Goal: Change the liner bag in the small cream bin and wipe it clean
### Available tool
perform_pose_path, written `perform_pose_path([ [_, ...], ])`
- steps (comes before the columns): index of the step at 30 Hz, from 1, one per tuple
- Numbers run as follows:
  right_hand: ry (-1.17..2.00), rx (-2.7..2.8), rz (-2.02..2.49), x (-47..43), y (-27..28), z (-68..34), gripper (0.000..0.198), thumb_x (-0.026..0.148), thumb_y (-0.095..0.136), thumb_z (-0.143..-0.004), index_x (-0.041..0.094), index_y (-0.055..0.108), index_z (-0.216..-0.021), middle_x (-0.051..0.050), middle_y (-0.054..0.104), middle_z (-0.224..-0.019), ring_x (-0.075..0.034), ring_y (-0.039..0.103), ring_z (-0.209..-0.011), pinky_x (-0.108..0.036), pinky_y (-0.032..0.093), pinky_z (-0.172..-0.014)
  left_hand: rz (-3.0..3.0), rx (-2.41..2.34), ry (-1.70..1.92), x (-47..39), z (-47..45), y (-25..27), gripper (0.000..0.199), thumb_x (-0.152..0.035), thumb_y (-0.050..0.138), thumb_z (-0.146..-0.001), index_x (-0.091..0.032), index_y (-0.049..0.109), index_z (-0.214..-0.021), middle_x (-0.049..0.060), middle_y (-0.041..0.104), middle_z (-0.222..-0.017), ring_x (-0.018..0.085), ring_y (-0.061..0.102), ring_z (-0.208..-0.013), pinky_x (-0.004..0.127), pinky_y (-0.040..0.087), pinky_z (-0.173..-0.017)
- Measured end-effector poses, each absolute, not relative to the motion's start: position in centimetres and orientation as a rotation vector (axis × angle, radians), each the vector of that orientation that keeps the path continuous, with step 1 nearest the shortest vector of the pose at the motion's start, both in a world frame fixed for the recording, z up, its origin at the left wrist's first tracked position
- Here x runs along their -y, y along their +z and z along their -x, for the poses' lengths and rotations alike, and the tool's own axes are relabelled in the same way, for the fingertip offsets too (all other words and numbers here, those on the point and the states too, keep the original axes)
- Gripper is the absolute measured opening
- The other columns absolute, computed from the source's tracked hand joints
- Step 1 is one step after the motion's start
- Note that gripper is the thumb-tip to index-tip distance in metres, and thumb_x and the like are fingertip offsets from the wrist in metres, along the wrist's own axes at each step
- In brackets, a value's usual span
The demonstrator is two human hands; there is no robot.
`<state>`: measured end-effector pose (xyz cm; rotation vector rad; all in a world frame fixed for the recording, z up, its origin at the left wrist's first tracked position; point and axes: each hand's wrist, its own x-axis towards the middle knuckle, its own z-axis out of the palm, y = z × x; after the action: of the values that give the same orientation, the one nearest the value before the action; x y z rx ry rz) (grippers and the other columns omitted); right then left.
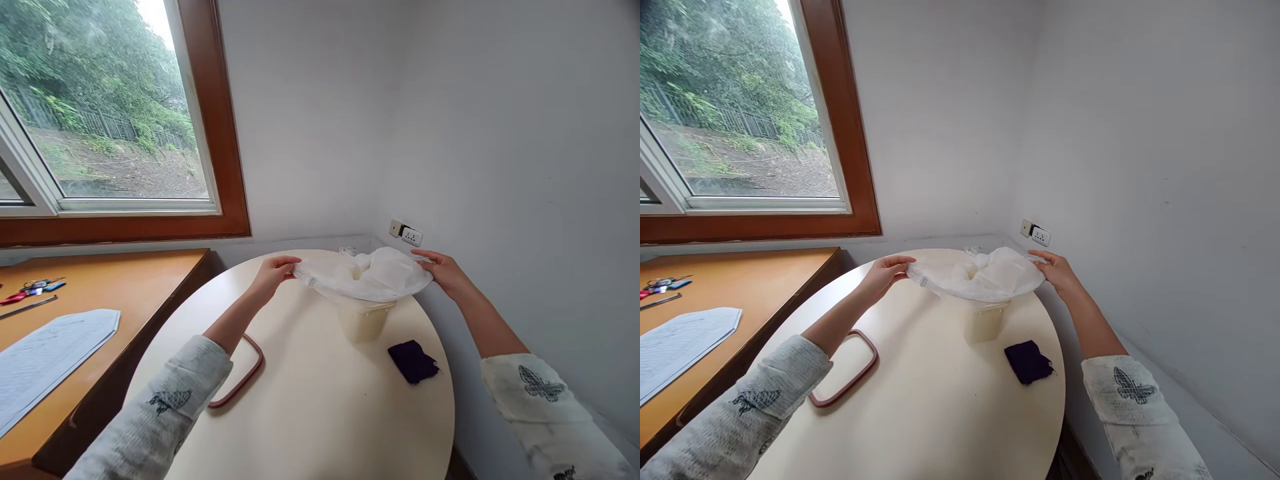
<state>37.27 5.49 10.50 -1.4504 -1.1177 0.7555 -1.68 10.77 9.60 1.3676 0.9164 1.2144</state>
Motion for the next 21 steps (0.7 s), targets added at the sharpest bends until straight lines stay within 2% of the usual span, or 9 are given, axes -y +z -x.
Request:
perform_pose_path([
  [4, 0.717, 1.095, 1.411, -6.4, 11.4, -37.0, 0.030, 0.019, 0.060, -0.068, 0.015, 0.069, -0.096, -0.009, 0.068, -0.098, -0.013, 0.060, -0.073, -0.022, 0.047, -0.061, -1.500, -0.969, 1.243, -11.0, 2.2, 11.1, 0.031, -0.028, 0.068, -0.064, -0.013, 0.069, -0.091, 0.008, 0.068, -0.082, 0.017, 0.059, -0.076, 0.037, 0.046, -0.081],
  [8, 0.673, 1.101, 1.340, -6.8, 12.6, -36.7, 0.029, 0.021, 0.062, -0.067, 0.018, 0.069, -0.095, -0.006, 0.068, -0.101, -0.013, 0.059, -0.081, -0.022, 0.046, -0.068, -1.639, -1.050, 1.272, -10.9, 3.0, 12.7, 0.040, -0.029, 0.073, -0.061, -0.017, 0.069, -0.099, 0.005, 0.066, -0.079, 0.017, 0.056, -0.075, 0.032, 0.043, -0.077],
  [12, 0.619, 1.060, 1.214, -6.4, 14.2, -36.7, 0.028, 0.018, 0.063, -0.062, 0.018, 0.070, -0.090, -0.006, 0.068, -0.098, -0.013, 0.058, -0.079, -0.023, 0.046, -0.065, -1.864, -1.124, 1.319, -10.8, 4.2, 14.1, 0.047, -0.025, 0.079, -0.051, -0.023, 0.069, -0.097, 0.002, 0.064, -0.088, 0.017, 0.053, -0.076, 0.026, 0.040, -0.073],
  [15, 0.652, 0.966, 1.105, -6.2, 15.3, -37.2, 0.024, 0.013, 0.063, -0.058, 0.016, 0.070, -0.080, -0.006, 0.067, -0.086, -0.012, 0.056, -0.071, -0.023, 0.046, -0.058, -2.162, -1.205, 1.343, -11.0, 5.4, 14.7, 0.054, -0.027, 0.080, -0.049, -0.024, 0.067, -0.102, 0.003, 0.062, -0.092, 0.019, 0.052, -0.079, 0.026, 0.040, -0.073],
  [18, 0.731, 0.906, 1.010, -6.1, 15.9, -37.7, 0.022, 0.010, 0.063, -0.056, 0.014, 0.069, -0.076, -0.005, 0.062, -0.074, -0.010, 0.053, -0.063, -0.021, 0.046, -0.052, -2.398, -1.297, 1.360, -11.4, 6.3, 14.8, 0.050, -0.032, 0.078, -0.053, -0.022, 0.067, -0.100, 0.005, 0.061, -0.092, 0.021, 0.051, -0.084, 0.028, 0.039, -0.076],
  [21, 0.795, 0.907, 0.957, -5.7, 16.6, -37.0, 0.022, 0.009, 0.064, -0.056, 0.012, 0.068, -0.078, -0.004, 0.059, -0.071, -0.007, 0.050, -0.058, -0.019, 0.045, -0.049, -2.454, -1.381, 1.453, -11.2, 6.5, 14.9, 0.032, -0.033, 0.073, -0.059, -0.020, 0.069, -0.089, 0.004, 0.060, -0.084, 0.019, 0.052, -0.079, 0.027, 0.039, -0.073],
])
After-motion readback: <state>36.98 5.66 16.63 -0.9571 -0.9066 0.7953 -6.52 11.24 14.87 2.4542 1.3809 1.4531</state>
